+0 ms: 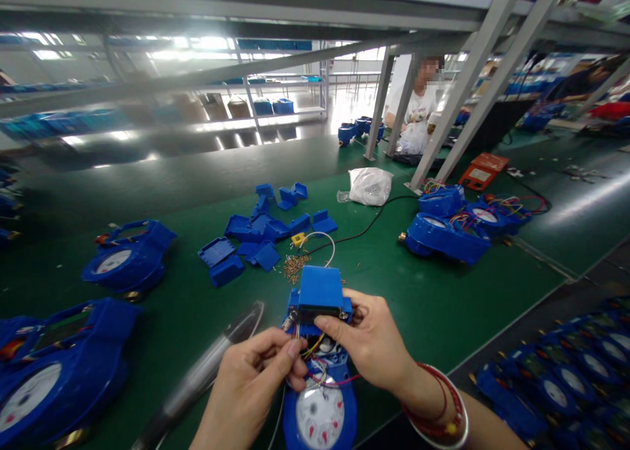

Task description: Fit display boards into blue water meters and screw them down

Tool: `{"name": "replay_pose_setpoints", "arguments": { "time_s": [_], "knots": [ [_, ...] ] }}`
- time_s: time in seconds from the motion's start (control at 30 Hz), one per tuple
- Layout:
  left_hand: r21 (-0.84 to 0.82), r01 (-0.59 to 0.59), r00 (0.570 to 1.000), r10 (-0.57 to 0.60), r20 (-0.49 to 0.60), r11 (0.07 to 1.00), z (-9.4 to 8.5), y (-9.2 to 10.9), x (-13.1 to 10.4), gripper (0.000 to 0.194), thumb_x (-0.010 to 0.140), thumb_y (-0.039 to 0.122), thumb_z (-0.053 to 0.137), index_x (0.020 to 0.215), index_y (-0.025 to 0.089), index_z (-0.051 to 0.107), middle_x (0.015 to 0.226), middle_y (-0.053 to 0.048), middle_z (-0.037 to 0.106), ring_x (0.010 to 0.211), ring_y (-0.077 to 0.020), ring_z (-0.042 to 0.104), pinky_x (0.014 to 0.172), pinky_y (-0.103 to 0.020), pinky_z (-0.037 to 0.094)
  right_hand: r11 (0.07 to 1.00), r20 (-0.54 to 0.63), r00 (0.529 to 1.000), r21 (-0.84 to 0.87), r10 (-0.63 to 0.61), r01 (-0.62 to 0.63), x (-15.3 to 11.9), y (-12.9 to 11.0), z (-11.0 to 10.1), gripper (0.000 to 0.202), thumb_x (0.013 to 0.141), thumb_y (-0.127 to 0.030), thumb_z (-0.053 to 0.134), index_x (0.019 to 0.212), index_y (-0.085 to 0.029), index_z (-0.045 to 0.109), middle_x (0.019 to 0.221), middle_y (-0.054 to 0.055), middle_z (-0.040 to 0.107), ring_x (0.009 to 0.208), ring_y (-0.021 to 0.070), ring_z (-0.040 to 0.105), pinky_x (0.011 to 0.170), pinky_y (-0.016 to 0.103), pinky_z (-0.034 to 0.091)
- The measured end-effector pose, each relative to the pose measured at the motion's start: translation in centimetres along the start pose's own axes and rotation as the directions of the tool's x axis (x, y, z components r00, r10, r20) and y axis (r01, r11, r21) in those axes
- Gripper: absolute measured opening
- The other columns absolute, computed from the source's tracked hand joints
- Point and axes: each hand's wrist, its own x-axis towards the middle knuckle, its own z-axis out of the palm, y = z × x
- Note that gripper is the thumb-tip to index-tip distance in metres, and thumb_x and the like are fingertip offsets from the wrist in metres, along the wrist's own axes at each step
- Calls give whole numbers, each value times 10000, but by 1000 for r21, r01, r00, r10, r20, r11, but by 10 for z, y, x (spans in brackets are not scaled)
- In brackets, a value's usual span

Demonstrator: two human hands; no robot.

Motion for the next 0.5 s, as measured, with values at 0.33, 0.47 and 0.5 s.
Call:
{"name": "replay_pose_setpoints", "arguments": {
  "time_s": [0.33,0.47,0.5],
  "knots": [
    [245,-149,985,166,-51,958,-7,-2,6,210,802,383,605,763,192,684,824,-42,682,810,-195,608,687,-238,457,987,87,994,141,66,-78,7,1,-5,294,681,-313,770,907,-142,687,827,43,729,770,174,677,732,286,531],
    [140,-118,975,141,-170,983,-8,1,8,550,732,370,684,1228,214,504,707,10,654,681,-179,623,639,-247,494,981,134,985,143,112,-131,8,-1,-4,260,705,-294,744,900,-132,682,806,46,721,721,159,669,680,268,524],
    [158,-138,967,168,-192,978,-9,2,8,675,728,362,688,1327,233,407,707,20,646,648,-171,618,590,-232,497,981,148,982,136,116,-137,9,-2,-4,253,715,-288,733,907,-132,681,806,46,719,715,156,668,674,268,522]
  ]
}}
